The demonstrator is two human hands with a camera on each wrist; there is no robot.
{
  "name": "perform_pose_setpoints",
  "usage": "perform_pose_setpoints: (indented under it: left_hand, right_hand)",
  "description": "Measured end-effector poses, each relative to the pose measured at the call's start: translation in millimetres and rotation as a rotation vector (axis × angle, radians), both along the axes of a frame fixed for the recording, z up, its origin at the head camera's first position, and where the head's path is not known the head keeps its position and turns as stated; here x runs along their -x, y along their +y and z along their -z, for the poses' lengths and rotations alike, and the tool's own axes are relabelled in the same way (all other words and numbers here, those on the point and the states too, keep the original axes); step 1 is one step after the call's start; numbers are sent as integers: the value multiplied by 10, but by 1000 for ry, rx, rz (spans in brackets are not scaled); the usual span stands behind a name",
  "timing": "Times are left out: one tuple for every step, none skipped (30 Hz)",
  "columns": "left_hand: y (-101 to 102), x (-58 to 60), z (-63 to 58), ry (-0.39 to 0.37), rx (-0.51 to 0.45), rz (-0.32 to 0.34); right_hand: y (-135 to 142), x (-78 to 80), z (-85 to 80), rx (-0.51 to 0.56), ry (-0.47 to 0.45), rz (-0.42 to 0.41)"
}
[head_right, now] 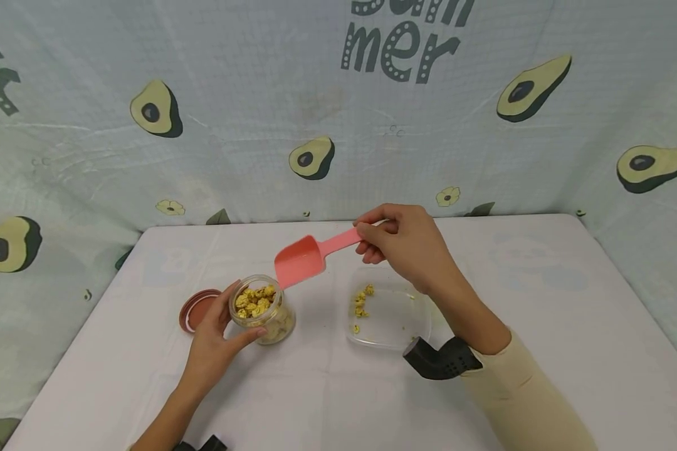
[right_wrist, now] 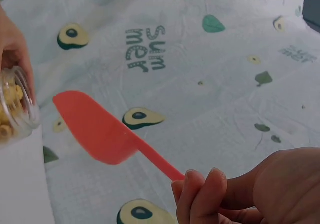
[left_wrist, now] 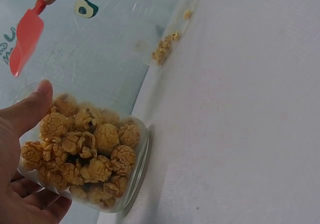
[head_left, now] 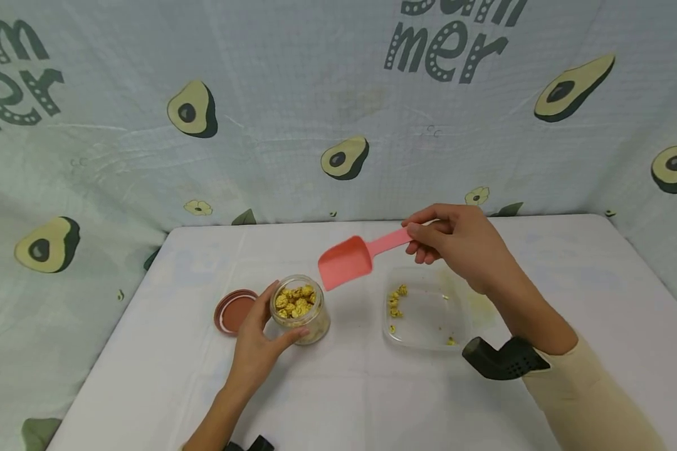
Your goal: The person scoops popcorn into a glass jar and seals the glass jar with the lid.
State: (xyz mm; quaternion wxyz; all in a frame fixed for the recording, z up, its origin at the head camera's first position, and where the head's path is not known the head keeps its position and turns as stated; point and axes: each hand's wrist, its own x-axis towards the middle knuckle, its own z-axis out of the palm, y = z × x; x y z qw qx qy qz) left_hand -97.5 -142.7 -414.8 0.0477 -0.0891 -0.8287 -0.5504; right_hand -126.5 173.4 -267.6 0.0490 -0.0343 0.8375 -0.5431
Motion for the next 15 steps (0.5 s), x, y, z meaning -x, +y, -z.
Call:
perform_pose_setpoints:
  left_hand:
    - [1, -2, 3, -3, -2, -1]
    - [2, -5, 5, -4, -5, -2]
    - [2, -9, 6, -5, -8, -1]
    - [2, -11, 9, -6, -11, 0]
    - [2, -13, 11, -5, -16, 2]
    - [3, -14, 12, -4, -20, 5]
    - [4, -15, 11, -4, -26, 7]
    - [5, -15, 9, -3, -31, 10]
    - [6, -15, 8, -4, -34, 12]
    - [7, -16, 7, -6, -37, 13]
    - [8, -16, 3, -7, -41, 13]
    - [8, -16, 0, -8, -41, 14]
    - [8, -15, -2, -9, -41, 13]
    - [7, -14, -4, -9, -41, 13]
    - [6, -14, -4, -11, -41, 13]
  right_hand:
    - [42, -23, 41, 19, -10, 15]
    - [88, -45, 90, 38, -22, 30]
    - [137, -68, 147, 55, -31, 45]
    - [188, -94, 207, 75, -38, 60]
    - [244, -121, 271, 93, -43, 73]
    - [304, -147, 338, 102, -46, 86]
    - [367, -174, 402, 106, -51, 97]
    - [432, -201, 460, 103, -54, 107]
    - [495, -229, 514, 101, -58, 117]
    - [558, -258, 563, 99, -66, 125]
    - [617, -285, 611, 92, -78, 134]
    - [670, -309, 655, 87, -91, 144]
    - [719, -331, 698, 83, -105, 152]
    - [763, -352, 738, 78, -116, 161]
    - [802, -369, 779, 73, -127, 169]
